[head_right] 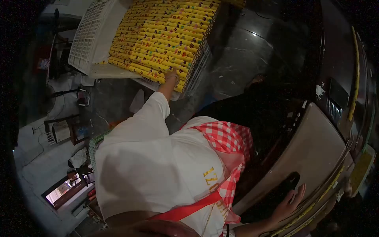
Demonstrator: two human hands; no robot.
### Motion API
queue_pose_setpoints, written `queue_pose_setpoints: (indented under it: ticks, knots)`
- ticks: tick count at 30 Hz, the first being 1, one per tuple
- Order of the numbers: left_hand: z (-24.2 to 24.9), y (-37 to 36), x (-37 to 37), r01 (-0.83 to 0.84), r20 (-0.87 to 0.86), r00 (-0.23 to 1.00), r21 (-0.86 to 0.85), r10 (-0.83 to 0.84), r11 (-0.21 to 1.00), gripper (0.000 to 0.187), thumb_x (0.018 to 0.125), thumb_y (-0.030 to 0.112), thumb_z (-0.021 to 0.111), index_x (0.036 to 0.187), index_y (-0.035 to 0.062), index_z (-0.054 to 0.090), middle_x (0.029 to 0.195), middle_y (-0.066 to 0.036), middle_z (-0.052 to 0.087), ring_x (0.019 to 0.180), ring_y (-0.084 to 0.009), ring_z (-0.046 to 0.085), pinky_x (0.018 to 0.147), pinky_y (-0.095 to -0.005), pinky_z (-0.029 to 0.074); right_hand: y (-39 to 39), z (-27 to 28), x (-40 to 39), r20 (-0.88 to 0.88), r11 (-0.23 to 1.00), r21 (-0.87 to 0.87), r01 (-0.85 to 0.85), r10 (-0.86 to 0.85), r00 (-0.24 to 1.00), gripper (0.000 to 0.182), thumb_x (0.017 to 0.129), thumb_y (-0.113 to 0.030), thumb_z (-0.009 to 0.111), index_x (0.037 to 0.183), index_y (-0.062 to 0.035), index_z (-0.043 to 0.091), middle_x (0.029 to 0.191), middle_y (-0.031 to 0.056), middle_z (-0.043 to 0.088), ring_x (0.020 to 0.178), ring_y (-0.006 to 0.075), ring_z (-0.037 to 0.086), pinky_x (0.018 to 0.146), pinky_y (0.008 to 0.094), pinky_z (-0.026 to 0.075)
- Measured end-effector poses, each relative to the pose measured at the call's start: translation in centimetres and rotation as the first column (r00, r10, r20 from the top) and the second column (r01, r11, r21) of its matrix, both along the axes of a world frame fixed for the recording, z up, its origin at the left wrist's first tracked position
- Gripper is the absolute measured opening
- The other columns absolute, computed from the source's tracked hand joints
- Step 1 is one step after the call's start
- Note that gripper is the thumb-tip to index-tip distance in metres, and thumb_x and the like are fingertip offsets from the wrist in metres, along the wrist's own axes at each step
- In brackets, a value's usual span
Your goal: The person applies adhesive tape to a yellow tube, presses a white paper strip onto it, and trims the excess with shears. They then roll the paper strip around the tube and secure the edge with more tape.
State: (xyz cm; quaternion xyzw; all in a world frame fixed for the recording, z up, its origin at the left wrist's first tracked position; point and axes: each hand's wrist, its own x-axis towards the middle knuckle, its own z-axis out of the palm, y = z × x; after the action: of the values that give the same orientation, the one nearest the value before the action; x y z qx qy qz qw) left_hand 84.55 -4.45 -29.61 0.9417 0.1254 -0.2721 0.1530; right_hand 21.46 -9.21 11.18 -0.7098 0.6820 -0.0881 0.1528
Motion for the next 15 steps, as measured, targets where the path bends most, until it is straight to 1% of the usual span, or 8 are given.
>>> queue_pose_setpoints:
  ticks: [2, 3, 5, 7, 8, 11, 13, 15]
  knots:
    - [1.5, 0.3, 0.7, 0.096, -0.336, 0.939, 0.051, -0.073, 0.994, 0.038, 0.088, 0.041, 0.053, 0.08, 0.0046, 0.055, 0.046, -0.004, 0.031, 0.041, -0.0156, 0.02, 0.045, -0.0333, 0.032, -1.3, 0.4, 1.6, 0.0, 0.995, -0.023, -0.092, 0.092, 0.996, 0.039, 0.096, -0.023, 0.042, 0.133, -0.0108, 0.04, 0.137, 0.0106, 0.036, 0.122, 0.026, 0.041, 0.095, 0.0418, 0.043]
    - [0.5, 0.8, 1.1, -0.593, -0.455, 0.78, -0.322, 0.429, 0.738, 0.041, 0.087, 0.043, 0.054, 0.073, 0.0046, 0.053, 0.046, -0.003, 0.038, 0.034, -0.0147, 0.022, 0.038, -0.0299, 0.03, -1.8, 0.2, 2.0, 0.003, 0.996, -0.022, -0.083, 0.083, 0.997, 0.039, 0.096, -0.023, 0.042, 0.133, -0.0108, 0.04, 0.137, 0.0106, 0.036, 0.122, 0.026, 0.041, 0.095, 0.0418, 0.043]
    - [3.7, 1.3, 0.3, -0.47, -0.448, 0.84, -0.318, 0.306, 0.823, 0.04, 0.084, 0.042, 0.061, 0.072, 0.0046, 0.051, 0.057, -0.004, 0.041, 0.049, -0.0131, 0.03, 0.051, -0.0314, 0.038, -2.7, 0.1, 2.2, -0.028, 0.977, -0.051, -0.207, 0.206, 0.978, 0.038, 0.096, -0.021, 0.04, 0.133, -0.0115, 0.04, 0.137, 0.0103, 0.036, 0.122, 0.0263, 0.041, 0.094, 0.041, 0.045]
    - [5.5, 1.5, -1.0, -0.648, -0.501, 0.757, -0.485, 0.42, 0.588, 0.037, 0.08, 0.037, 0.068, 0.073, 0.0044, 0.05, 0.074, -0.004, 0.048, 0.063, -0.0132, 0.043, 0.061, -0.0313, 0.043, -3.0, -0.1, 2.5, -0.016, 0.977, -0.059, -0.205, 0.204, 0.979, 0.037, 0.096, -0.021, 0.04, 0.133, -0.0118, 0.04, 0.137, 0.0099, 0.036, 0.122, 0.0259, 0.041, 0.094, 0.0406, 0.046]
    - [7.2, 2.0, -1.7, -0.651, -0.548, 0.757, -0.585, 0.356, 0.483, 0.032, 0.079, 0.03, 0.069, 0.077, 0.0048, 0.05, 0.083, -0.004, 0.049, 0.08, -0.0169, 0.051, 0.069, -0.0328, 0.045, -3.2, 0.0, 2.4, -0.005, 0.974, -0.066, -0.216, 0.216, 0.976, 0.037, 0.096, -0.021, 0.04, 0.133, -0.0122, 0.04, 0.137, 0.0094, 0.036, 0.123, 0.0256, 0.04, 0.093, 0.0402, 0.046]
    - [13.8, 0.6, -4.9, -0.707, -0.705, 0.7, -0.707, 0.118, -0.03, 0.019, 0.081, 0.012, 0.064, 0.092, 0.0013, 0.053, 0.092, -0.008, 0.056, 0.08, -0.0204, 0.055, 0.084, -0.0326, 0.051, -3.6, 0.1, 2.0, -0.087, 0.937, -0.144, -0.319, 0.309, 0.947, 0.036, 0.096, -0.019, 0.042, 0.131, -0.0111, 0.042, 0.136, 0.0092, 0.039, 0.122, 0.025, 0.042, 0.091, 0.0382, 0.047]
    - [19.0, -2.1, -8.3, -0.701, -0.618, 0.704, -0.686, -0.35, -0.196, 0.022, 0.08, 0.009, 0.064, 0.097, 0.0023, 0.054, 0.098, -0.01, 0.058, 0.091, -0.024, 0.058, 0.086, -0.0353, 0.051, -4.6, 1.0, 3.4, 0.022, 0.938, -0.156, -0.311, 0.318, 0.948, 0.035, 0.096, -0.018, 0.042, 0.13, -0.0107, 0.044, 0.135, 0.009, 0.041, 0.121, 0.0247, 0.043, 0.09, 0.0374, 0.047]
    - [22.4, -7.0, -12.7, -0.777, -0.582, 0.616, -0.56, -0.531, -0.287, 0.026, 0.078, 0.007, 0.066, 0.101, 0.0031, 0.054, 0.103, -0.01, 0.059, 0.099, -0.0255, 0.058, 0.088, -0.0356, 0.051, -6.2, 2.8, 6.0, 0.138, 0.883, -0.263, -0.388, 0.433, 0.891, 0.034, 0.093, -0.014, 0.046, 0.127, -0.0095, 0.047, 0.131, 0.0105, 0.046, 0.117, 0.0248, 0.048, 0.087, 0.0364, 0.047]
